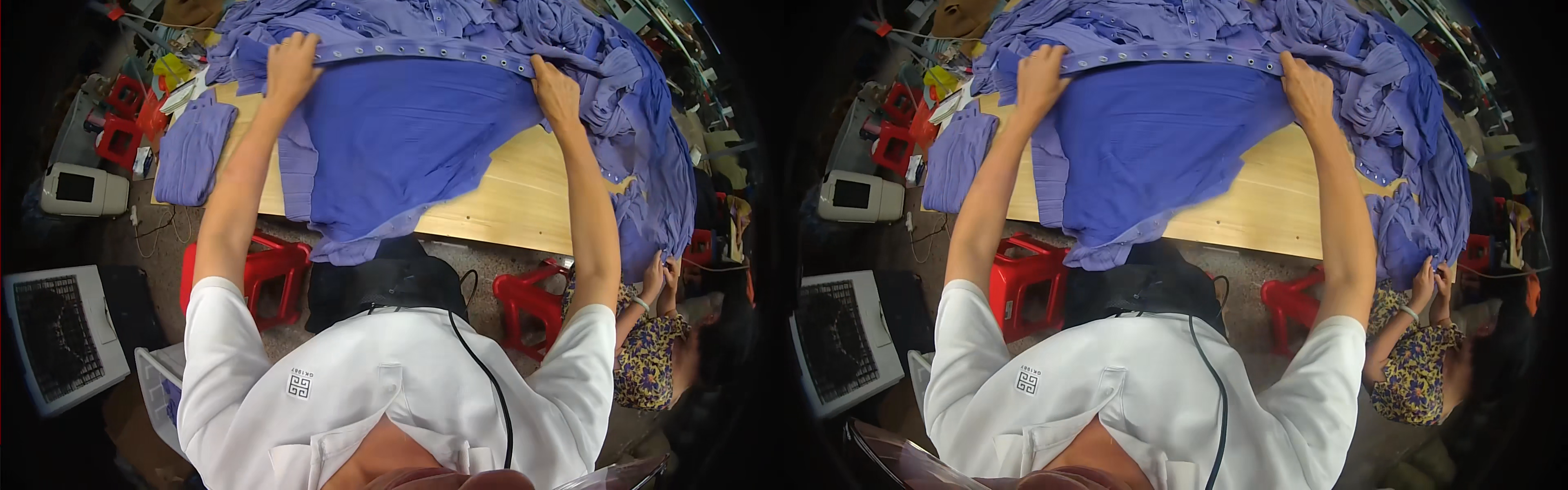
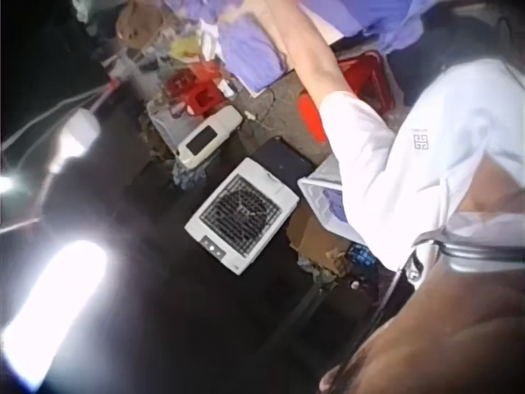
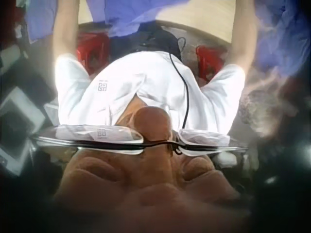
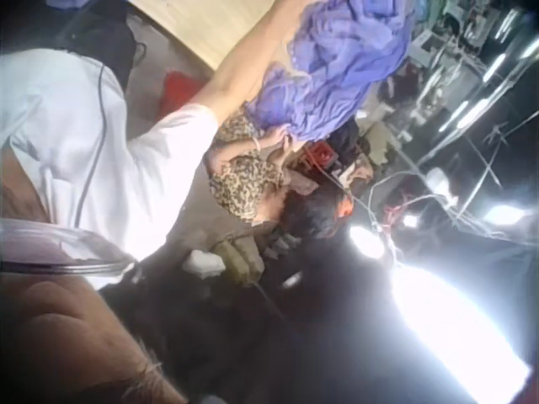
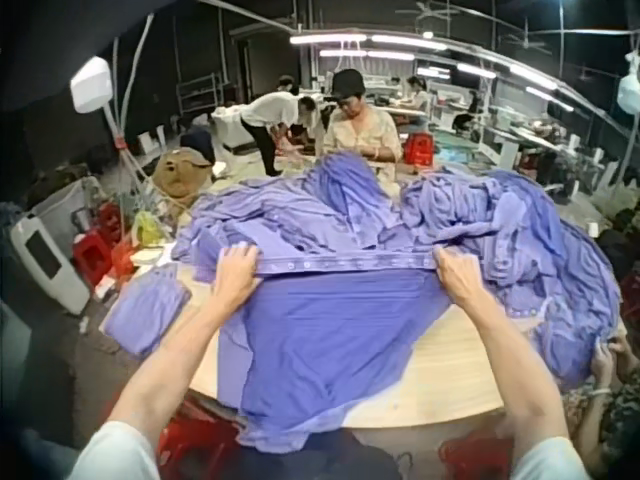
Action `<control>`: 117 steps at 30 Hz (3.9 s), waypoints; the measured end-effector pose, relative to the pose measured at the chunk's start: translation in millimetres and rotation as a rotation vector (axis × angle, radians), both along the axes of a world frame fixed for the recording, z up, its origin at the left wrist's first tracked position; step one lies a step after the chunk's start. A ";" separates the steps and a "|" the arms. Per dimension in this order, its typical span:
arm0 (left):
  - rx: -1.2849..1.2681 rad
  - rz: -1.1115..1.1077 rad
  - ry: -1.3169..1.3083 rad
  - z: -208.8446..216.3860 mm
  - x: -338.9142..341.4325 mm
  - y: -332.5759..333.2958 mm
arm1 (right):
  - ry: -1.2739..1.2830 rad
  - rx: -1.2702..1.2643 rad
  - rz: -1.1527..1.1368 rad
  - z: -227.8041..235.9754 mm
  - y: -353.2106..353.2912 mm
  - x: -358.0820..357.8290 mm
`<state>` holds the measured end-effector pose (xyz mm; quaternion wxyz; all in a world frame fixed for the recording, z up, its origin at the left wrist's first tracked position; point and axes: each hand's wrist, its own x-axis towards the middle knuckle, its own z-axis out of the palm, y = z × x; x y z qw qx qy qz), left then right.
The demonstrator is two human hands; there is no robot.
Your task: Folding and stacking eyelet-embellished purple garments in a textile workshop.
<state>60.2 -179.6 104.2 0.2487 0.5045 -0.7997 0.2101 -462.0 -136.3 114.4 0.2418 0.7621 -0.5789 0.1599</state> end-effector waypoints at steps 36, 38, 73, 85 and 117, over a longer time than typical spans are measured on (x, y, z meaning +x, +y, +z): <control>0.437 -0.511 0.155 -96.4 -12.1 140.6 | -0.573 0.379 0.060 -72.3 163.3 39.9; 0.421 -0.531 0.088 -74.3 -32.8 157.7 | -0.666 0.483 0.023 -79.0 165.4 34.0; 0.390 -0.403 0.285 -94.1 -20.0 153.8 | -0.434 0.362 0.690 -124.1 227.4 211.8; 0.527 -0.355 0.210 -114.6 -33.0 150.2 | -2.182 0.528 0.485 -69.8 202.1 117.8; 0.601 -0.207 0.062 -114.4 50.5 224.7 | -0.567 0.354 0.419 -139.2 137.0 234.6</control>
